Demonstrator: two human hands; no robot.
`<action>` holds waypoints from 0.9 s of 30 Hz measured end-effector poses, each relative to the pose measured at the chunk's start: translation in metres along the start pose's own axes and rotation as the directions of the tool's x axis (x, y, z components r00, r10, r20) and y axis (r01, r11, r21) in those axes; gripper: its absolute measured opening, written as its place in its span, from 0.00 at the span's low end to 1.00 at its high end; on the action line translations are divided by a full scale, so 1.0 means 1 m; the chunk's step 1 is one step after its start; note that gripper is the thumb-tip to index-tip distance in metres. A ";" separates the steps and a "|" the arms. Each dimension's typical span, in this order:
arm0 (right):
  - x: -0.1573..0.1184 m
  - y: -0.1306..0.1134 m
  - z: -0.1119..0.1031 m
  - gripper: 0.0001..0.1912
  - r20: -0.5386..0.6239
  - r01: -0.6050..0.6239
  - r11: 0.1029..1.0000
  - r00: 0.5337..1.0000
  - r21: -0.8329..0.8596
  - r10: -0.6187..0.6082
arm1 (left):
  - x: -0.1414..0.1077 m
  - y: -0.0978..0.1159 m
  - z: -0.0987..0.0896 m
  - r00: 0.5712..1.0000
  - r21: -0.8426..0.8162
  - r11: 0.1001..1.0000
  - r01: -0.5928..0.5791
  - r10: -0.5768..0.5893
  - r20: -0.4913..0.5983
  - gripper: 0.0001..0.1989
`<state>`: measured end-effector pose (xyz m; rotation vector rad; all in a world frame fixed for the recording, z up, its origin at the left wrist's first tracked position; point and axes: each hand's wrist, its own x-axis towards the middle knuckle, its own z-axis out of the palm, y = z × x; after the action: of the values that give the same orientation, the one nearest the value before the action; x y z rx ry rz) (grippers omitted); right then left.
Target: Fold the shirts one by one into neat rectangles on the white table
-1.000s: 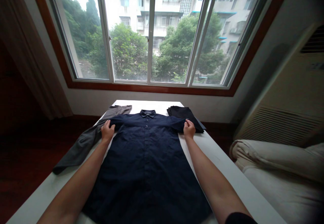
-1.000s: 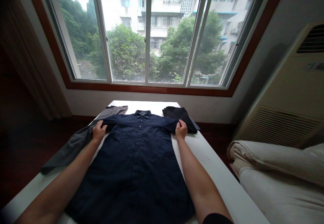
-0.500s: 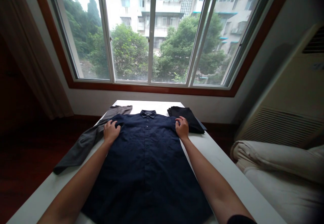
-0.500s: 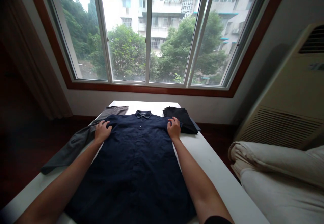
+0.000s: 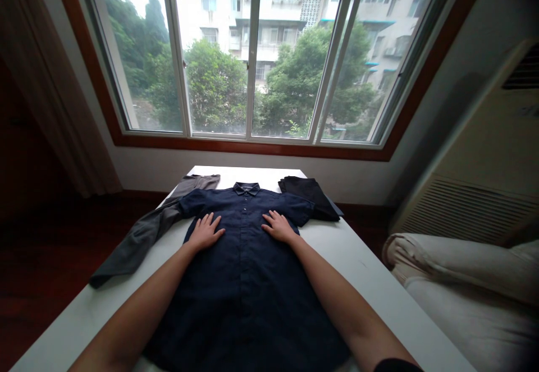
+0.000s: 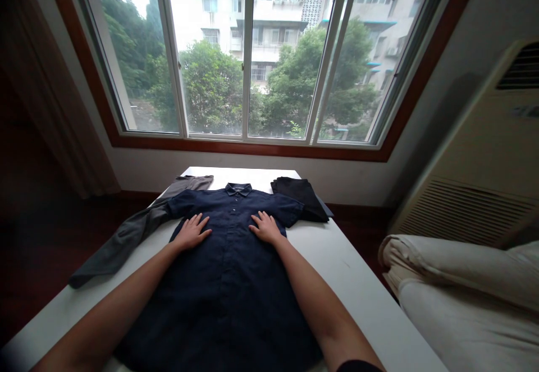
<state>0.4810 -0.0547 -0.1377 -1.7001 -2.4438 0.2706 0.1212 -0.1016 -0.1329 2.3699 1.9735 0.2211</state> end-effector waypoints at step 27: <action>-0.007 -0.020 -0.005 0.37 0.028 0.179 0.984 0.983 0.004 -0.179 | 0.004 -0.019 0.008 0.997 -0.035 0.998 -0.046 0.044 -0.057 0.36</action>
<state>0.4665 -0.0678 -0.1284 -1.4722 -2.5948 0.2751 0.1047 -0.0934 -0.1425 2.4139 1.9230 0.3260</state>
